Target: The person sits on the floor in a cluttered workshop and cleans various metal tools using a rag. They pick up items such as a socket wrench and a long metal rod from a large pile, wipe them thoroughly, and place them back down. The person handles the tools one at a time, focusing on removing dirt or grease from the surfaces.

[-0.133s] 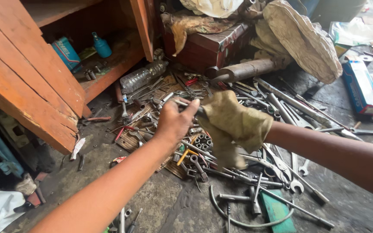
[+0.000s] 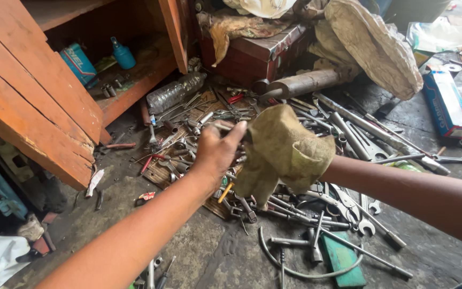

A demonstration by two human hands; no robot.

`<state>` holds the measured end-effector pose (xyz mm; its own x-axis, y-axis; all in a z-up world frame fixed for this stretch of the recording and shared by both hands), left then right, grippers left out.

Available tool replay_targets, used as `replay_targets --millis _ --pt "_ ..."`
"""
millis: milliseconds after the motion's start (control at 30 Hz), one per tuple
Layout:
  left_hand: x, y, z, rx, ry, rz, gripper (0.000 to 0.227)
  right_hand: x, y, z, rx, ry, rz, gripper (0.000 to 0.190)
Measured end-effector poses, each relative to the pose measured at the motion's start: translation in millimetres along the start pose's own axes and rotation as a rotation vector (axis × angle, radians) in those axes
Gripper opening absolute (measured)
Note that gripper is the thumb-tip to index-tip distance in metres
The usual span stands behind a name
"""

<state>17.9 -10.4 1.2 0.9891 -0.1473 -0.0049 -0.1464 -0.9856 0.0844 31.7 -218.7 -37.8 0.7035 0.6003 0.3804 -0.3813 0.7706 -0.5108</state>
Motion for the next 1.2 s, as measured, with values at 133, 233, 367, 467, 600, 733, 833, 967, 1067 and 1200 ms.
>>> replay_targets --millis 133,233,367,467,600,733,833,967,1067,1200 --pt "-1.1 15.7 -2.8 -0.077 0.033 0.04 0.027 -5.8 7.5 4.8 0.946 0.303 -0.1 0.027" --pt "1.3 10.2 -9.0 0.11 0.048 0.058 0.036 -1.2 1.7 14.1 0.762 0.248 -0.052 0.025" --pt "2.5 -4.8 -15.0 0.335 0.137 0.04 0.05 11.3 7.4 27.3 0.389 0.164 0.004 0.024" --pt "-3.0 -7.4 -14.8 0.425 0.228 -0.055 0.037 6.0 12.1 36.6 0.3 0.162 0.084 0.023" --pt "-13.1 -1.9 -6.6 0.115 0.119 0.021 0.031 -22.1 6.1 47.9 0.34 0.197 0.227 0.022" --pt "-21.8 10.9 -11.6 -0.237 -0.079 0.138 0.028 -10.9 -0.4 55.7 0.111 0.076 0.05 0.022" --pt "-26.5 17.4 -22.4 -0.234 -0.105 0.126 0.026 0.5 -4.1 62.5 0.077 0.068 0.05 0.022" --pt "-26.9 17.6 -31.8 -0.273 -0.041 0.184 0.016 -3.4 -14.5 68.3 0.297 0.169 0.165 0.022" --pt "-25.5 14.8 -29.4 -0.126 0.08 0.199 0.022 -15.5 -21.8 75.4 0.404 0.224 0.235 0.023" --pt "-20.3 13.0 -25.9 0.135 0.267 0.039 0.029 5.1 -14.7 80.3 0.184 0.191 0.225 0.024"
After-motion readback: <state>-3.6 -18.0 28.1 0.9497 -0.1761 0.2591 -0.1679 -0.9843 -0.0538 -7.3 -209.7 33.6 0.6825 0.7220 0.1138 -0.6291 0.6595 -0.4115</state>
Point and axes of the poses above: each hand's wrist, its own x-axis towards the middle knuckle, its own y-axis out of the palm, z = x × y, the point moved 3 cm from there along x, towards the middle knuckle, and after that the axes turned 3 degrees about -y, right-handed, at the moved point
